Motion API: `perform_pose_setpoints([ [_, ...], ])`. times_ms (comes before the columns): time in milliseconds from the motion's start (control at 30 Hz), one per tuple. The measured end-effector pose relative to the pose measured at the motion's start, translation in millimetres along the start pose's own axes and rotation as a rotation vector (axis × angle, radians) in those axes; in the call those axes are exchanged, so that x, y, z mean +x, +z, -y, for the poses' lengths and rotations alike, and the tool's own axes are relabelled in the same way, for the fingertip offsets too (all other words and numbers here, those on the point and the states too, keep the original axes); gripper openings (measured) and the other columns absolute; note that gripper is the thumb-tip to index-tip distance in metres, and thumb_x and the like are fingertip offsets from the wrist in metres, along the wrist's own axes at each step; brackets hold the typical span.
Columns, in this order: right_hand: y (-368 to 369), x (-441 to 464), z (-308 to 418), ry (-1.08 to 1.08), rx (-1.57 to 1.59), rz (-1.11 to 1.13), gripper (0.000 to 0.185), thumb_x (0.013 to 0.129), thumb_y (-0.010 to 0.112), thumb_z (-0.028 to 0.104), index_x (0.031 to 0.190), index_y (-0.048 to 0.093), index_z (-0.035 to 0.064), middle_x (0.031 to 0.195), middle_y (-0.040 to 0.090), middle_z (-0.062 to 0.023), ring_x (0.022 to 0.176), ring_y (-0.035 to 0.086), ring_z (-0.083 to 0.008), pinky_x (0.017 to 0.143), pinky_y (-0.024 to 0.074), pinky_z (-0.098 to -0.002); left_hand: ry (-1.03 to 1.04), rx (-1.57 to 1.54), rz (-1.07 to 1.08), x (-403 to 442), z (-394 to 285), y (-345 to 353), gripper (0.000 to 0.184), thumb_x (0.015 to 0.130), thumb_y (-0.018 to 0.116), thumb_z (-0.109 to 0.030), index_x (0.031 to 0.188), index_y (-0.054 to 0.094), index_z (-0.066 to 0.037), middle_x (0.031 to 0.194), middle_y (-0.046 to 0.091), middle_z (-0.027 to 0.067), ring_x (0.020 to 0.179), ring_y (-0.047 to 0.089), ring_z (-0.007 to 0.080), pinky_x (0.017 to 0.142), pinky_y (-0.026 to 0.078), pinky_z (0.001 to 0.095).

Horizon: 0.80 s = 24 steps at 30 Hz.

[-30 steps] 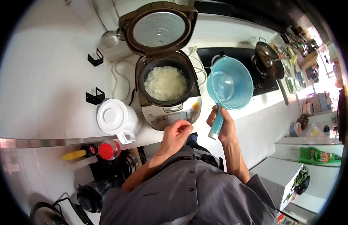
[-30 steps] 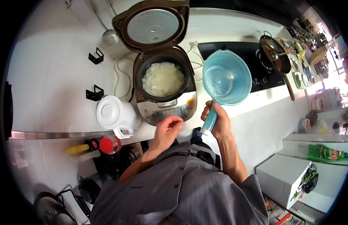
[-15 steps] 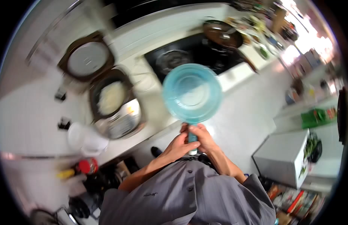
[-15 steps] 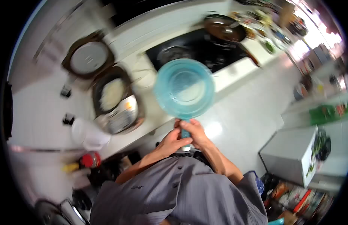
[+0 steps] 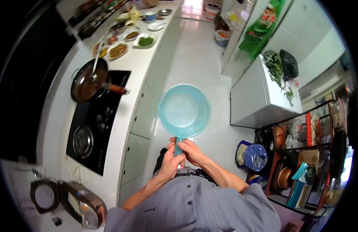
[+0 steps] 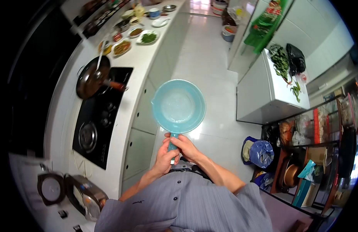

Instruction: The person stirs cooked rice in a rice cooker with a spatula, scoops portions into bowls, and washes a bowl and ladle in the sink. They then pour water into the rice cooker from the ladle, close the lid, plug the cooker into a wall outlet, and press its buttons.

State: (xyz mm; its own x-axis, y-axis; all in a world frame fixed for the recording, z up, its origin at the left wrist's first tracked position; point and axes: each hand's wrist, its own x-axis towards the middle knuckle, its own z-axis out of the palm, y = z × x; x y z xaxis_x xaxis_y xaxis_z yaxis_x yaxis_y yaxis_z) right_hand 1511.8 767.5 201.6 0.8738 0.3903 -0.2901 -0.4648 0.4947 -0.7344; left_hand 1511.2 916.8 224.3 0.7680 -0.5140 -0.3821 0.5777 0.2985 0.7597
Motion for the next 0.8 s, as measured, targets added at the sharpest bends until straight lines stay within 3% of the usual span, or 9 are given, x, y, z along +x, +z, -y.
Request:
perform_pose_setpoints([
  [67,-36.2,0.8,9.2,-0.045,0.075,-0.216,0.04,0.103,0.052,0.033,0.12,0.057,-0.0028,0.104,0.062,-0.0109,0.066,0.067,-0.0197,0.052,0.0578,-0.0301,-0.043,-0.01,0.013,40.7,-7.6,17.5,0.035,0.087,0.057,0.0,0.121,0.05,-0.002,0.08,0.056,0.0052,0.057,0.055,0.0126,0.047,0.042,0.0262],
  [100,-54.5,8.2,14.1,-0.175,0.053,-0.358,0.036,0.104,0.052,0.033,0.118,0.061,0.0001,0.098,0.066,-0.0083,0.081,0.068,-0.0183,0.072,0.0586,-0.0318,-0.134,-0.052,0.011,63.3,-12.1,24.9,0.03,0.088,0.057,-0.002,0.117,0.052,-0.002,0.079,0.055,0.0044,0.057,0.054,0.0125,0.047,0.042,0.0268],
  [200,-128.8,11.2,52.3,-0.112,0.121,-0.571,0.036,0.104,0.054,0.034,0.118,0.063,0.0017,0.095,0.069,-0.0062,0.089,0.067,-0.0154,0.082,0.0549,-0.0295,-0.258,-0.097,-0.013,142.1,-10.7,32.5,0.016,0.091,0.059,-0.006,0.107,0.055,-0.004,0.078,0.054,0.0029,0.056,0.051,0.0125,0.048,0.04,0.0279],
  [333,-231.3,34.1,105.1,-0.142,0.269,-0.635,0.032,0.104,0.053,0.032,0.106,0.065,0.0025,0.086,0.069,-0.0056,0.074,0.066,-0.0139,0.066,0.0539,-0.0267,-0.422,-0.205,0.021,269.4,-28.3,47.1,0.011,0.092,0.062,-0.008,0.101,0.056,-0.006,0.074,0.054,0.0023,0.056,0.051,0.0127,0.048,0.039,0.0274],
  [367,-247.6,41.6,124.1,-0.14,0.308,-0.646,0.029,0.103,0.056,0.03,0.105,0.066,0.003,0.076,0.066,-0.0036,0.063,0.062,-0.0117,0.057,0.0488,-0.0244,-0.454,-0.243,0.034,307.3,-33.3,49.7,0.009,0.092,0.063,-0.008,0.098,0.057,-0.006,0.073,0.054,0.0023,0.056,0.051,0.0129,0.048,0.039,0.0275],
  [467,-252.3,61.4,215.3,-0.206,0.393,-0.389,0.028,0.103,0.055,0.028,0.106,0.065,0.0017,0.076,0.06,-0.0035,0.062,0.052,-0.0098,0.054,0.0415,-0.0245,-0.45,-0.17,0.012,397.9,-73.5,90.6,0.008,0.092,0.063,-0.01,0.089,0.057,-0.006,0.071,0.054,0.0022,0.057,0.051,0.013,0.049,0.039,0.028],
  [533,-233.5,80.4,292.4,-0.242,0.313,-0.202,0.028,0.104,0.053,0.027,0.108,0.064,0.0015,0.082,0.06,-0.0043,0.064,0.051,-0.0095,0.054,0.0397,-0.0256,-0.421,-0.091,0.073,456.0,-93.9,117.2,0.007,0.09,0.065,-0.007,0.093,0.058,-0.006,0.075,0.055,0.0013,0.059,0.051,0.0119,0.049,0.039,0.0274],
  [600,-241.8,115.1,335.9,-0.206,0.271,0.023,0.028,0.104,0.052,0.028,0.112,0.062,0.0022,0.088,0.06,-0.0041,0.066,0.053,-0.01,0.056,0.0428,-0.026,-0.259,0.158,0.126,510.0,-104.2,136.0,0.01,0.09,0.065,-0.012,0.091,0.057,-0.007,0.074,0.054,0.0009,0.06,0.051,0.0112,0.051,0.039,0.028],
  [800,-298.4,231.9,421.9,-0.117,-0.086,0.167,0.028,0.103,0.054,0.026,0.116,0.06,0.0019,0.092,0.061,-0.0053,0.075,0.061,-0.0121,0.065,0.0509,-0.0243,-0.43,0.082,0.091,641.1,-158.8,198.7,0.015,0.091,0.069,-0.014,0.094,0.056,-0.008,0.073,0.052,0.0009,0.059,0.05,0.0117,0.049,0.038,0.026],
])
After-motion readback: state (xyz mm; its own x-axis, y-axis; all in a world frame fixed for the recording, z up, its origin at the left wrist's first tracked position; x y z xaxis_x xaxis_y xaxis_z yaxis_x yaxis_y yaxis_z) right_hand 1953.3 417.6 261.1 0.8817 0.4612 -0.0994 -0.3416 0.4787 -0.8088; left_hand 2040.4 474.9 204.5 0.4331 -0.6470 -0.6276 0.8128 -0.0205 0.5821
